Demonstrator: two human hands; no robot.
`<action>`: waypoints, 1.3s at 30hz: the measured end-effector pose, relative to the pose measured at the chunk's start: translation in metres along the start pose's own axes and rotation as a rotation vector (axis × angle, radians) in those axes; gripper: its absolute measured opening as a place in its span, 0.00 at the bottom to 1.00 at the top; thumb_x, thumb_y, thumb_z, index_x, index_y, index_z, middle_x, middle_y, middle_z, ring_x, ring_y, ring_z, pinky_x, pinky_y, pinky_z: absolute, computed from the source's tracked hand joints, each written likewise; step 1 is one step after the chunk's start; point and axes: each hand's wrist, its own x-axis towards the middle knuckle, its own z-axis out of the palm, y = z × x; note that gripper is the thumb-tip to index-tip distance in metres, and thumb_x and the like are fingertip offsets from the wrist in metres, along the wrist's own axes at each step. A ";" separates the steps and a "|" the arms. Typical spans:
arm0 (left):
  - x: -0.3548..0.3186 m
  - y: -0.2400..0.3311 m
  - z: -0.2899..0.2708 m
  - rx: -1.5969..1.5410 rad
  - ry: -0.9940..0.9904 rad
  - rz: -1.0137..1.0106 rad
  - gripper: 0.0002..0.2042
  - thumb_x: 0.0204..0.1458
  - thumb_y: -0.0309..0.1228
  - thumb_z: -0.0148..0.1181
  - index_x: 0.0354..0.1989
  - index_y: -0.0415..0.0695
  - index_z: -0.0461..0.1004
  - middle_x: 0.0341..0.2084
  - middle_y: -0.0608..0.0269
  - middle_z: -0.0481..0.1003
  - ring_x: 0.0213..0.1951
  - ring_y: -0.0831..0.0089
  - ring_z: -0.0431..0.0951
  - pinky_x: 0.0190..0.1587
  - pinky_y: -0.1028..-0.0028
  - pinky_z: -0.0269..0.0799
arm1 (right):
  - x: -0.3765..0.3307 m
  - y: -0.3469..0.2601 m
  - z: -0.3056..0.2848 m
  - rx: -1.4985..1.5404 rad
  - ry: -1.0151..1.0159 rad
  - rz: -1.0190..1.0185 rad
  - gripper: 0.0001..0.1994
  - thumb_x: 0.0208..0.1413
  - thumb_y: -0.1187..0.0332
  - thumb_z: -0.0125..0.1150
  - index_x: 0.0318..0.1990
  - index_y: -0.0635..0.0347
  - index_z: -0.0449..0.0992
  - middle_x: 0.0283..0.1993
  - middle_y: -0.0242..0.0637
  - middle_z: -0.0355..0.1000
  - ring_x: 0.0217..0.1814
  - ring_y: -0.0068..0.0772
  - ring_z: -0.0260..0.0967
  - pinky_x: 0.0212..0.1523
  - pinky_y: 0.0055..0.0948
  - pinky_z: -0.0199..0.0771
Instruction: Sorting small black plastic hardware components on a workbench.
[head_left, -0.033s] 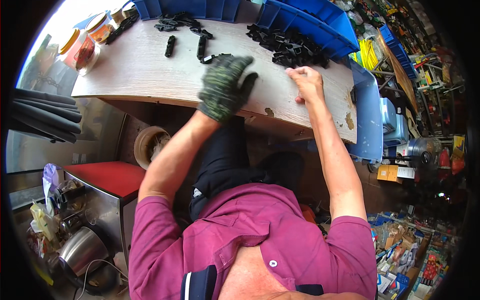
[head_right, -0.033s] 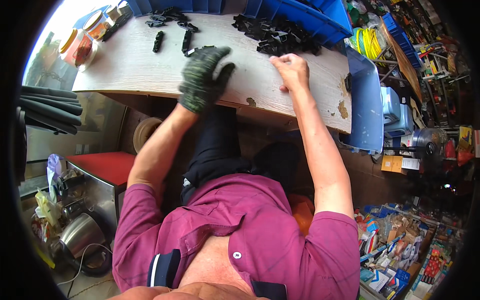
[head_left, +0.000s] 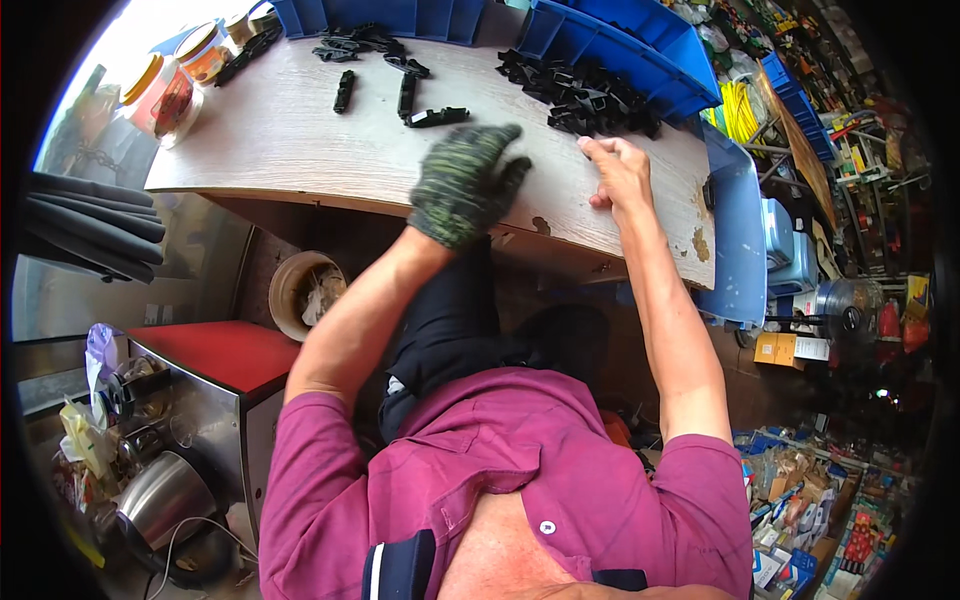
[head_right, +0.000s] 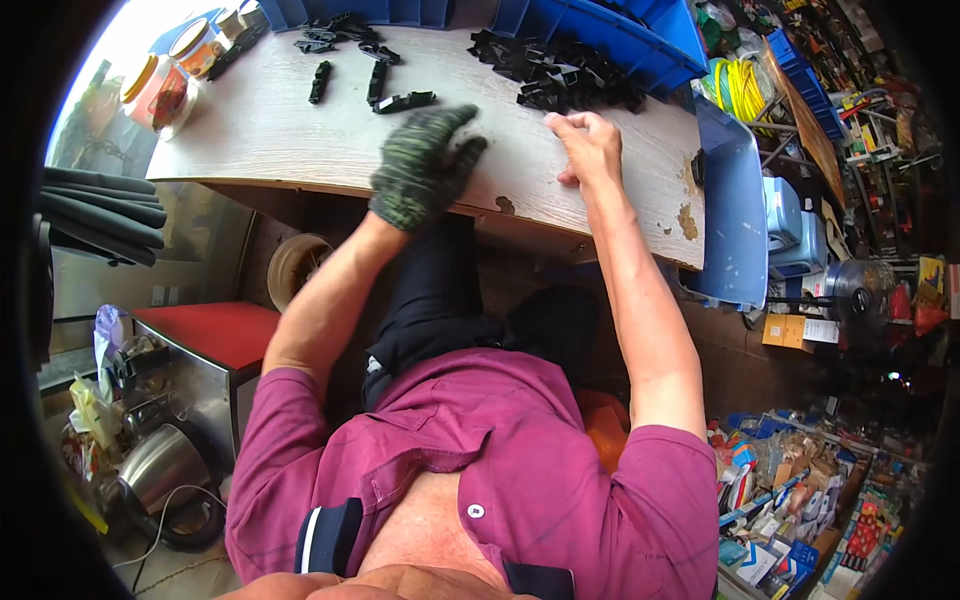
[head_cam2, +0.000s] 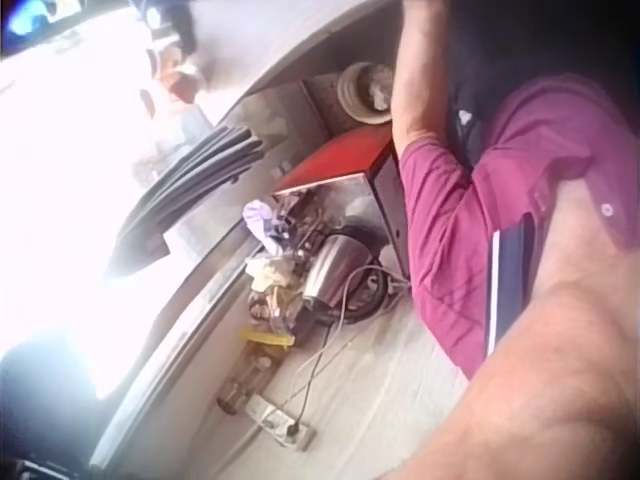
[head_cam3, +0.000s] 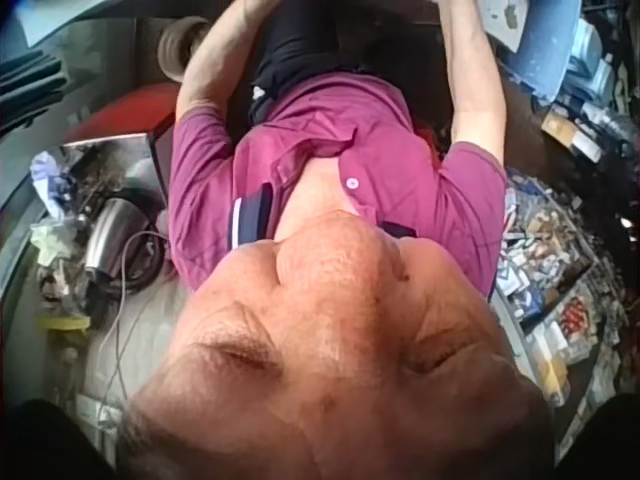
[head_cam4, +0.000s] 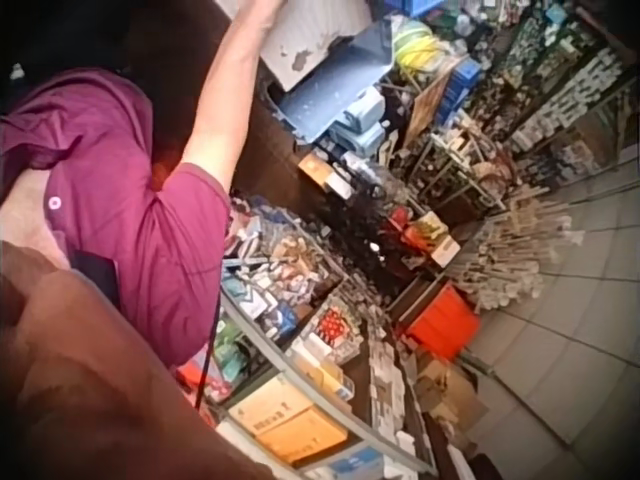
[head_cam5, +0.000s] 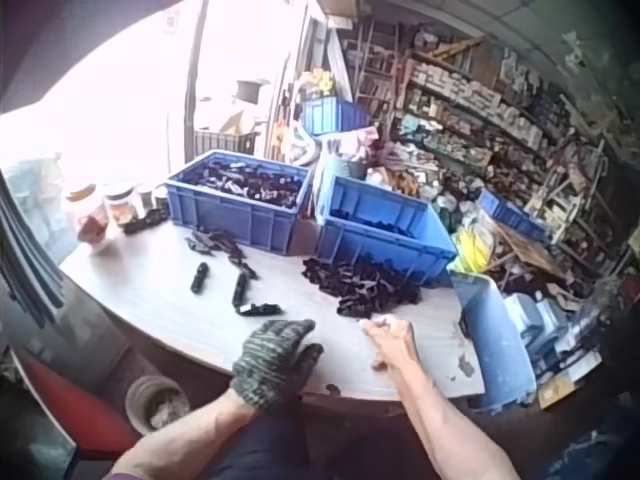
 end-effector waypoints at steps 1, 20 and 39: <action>-0.001 0.012 0.005 0.022 -0.073 -0.056 0.19 0.51 0.38 0.69 0.49 0.44 0.78 0.40 0.52 0.80 0.43 0.52 0.79 0.45 0.60 0.75 | -0.005 0.003 0.000 0.000 0.001 -0.003 0.17 0.52 0.56 0.72 0.36 0.61 0.78 0.15 0.25 0.61 0.11 0.19 0.57 0.12 0.27 0.68; -0.004 0.034 0.022 0.070 -0.088 -0.100 0.13 0.52 0.35 0.64 0.44 0.45 0.78 0.33 0.54 0.79 0.38 0.52 0.78 0.44 0.55 0.73 | -0.040 0.020 0.027 0.401 -0.191 -0.216 0.16 0.62 0.59 0.60 0.25 0.56 0.69 0.18 0.18 0.56 0.17 0.11 0.49 0.18 0.21 0.54; -0.002 0.013 0.003 -0.143 -0.159 -0.020 0.09 0.58 0.28 0.60 0.45 0.41 0.78 0.36 0.49 0.79 0.38 0.50 0.80 0.40 0.58 0.76 | -0.058 0.008 0.027 0.686 -0.058 -0.061 0.16 0.65 0.54 0.47 0.27 0.52 0.63 0.13 0.24 0.46 0.12 0.21 0.48 0.14 0.34 0.73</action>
